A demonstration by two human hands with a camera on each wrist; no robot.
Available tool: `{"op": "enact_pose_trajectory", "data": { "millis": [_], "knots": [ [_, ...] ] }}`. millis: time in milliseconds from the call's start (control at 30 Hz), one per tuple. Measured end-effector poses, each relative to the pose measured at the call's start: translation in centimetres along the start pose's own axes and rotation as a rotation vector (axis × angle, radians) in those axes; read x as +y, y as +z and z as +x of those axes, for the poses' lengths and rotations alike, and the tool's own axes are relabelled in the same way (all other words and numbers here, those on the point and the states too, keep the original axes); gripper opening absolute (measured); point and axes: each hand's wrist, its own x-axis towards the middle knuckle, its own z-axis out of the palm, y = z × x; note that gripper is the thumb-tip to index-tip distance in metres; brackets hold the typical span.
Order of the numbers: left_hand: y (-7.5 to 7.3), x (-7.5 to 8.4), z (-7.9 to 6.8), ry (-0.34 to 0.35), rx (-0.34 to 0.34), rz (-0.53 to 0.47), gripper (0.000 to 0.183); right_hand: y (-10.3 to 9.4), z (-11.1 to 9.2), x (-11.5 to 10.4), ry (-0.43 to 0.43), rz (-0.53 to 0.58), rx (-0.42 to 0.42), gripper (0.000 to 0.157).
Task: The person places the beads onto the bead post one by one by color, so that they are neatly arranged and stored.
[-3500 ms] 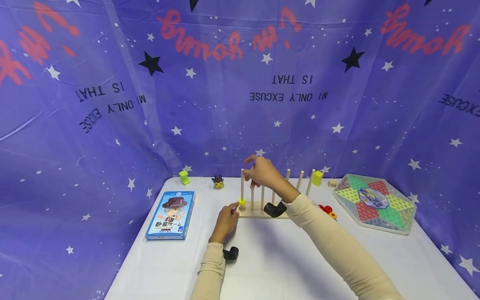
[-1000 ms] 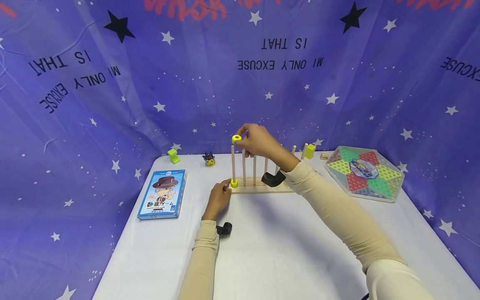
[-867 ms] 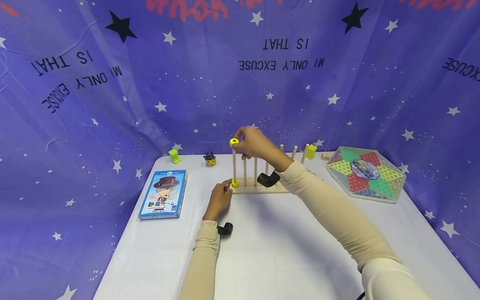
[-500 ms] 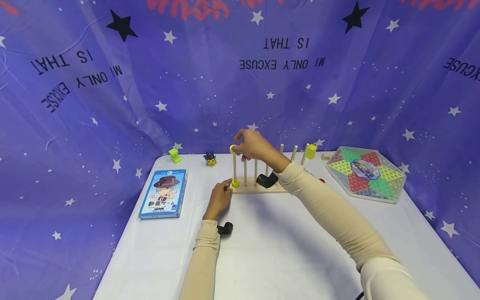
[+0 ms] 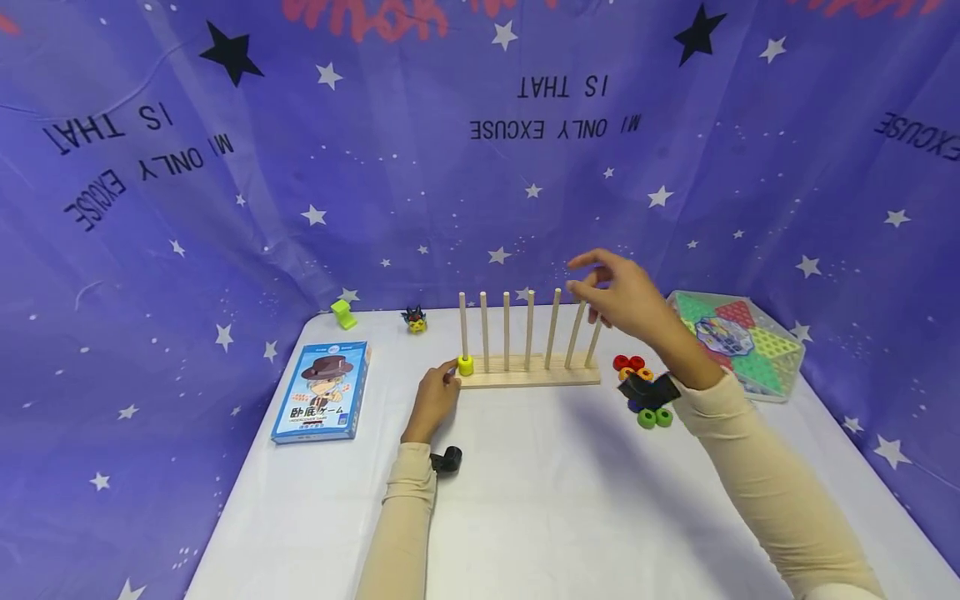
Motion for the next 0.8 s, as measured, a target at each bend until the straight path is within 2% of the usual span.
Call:
{"op": "enact_pose_trajectory", "data": {
  "millis": [100,200,300,467,633,800],
  "knots": [
    [-0.2,0.1,-0.1,-0.002,-0.001,-0.009,0.041,-1.9,-2.4,4.4,0.070,0.019,0.073,0.038],
    [-0.3,0.2,-0.2,-0.003,-0.005,-0.013,0.041,-2.8,-5.0,9.2,0.162,0.032,0.096,0.045],
    [-0.3,0.2,-0.1,0.008,-0.006,-0.004,0.041,-2.6,-7.4,14.0,0.243,0.057,0.095,0.049],
    [-0.4,0.2,-0.1,0.014,-0.003,0.001,0.040,-0.7,-10.9,20.5,0.373,0.157,0.020,0.055],
    [-0.4,0.3,-0.1,0.003,0.002,-0.020,0.040,1.3,-12.5,24.2,0.473,0.218,-0.023,0.057],
    [-0.2,0.2,-0.2,0.006,0.005,-0.011,0.041,2.4,-12.5,25.5,0.493,0.226,-0.024,0.056]
  ]
}}
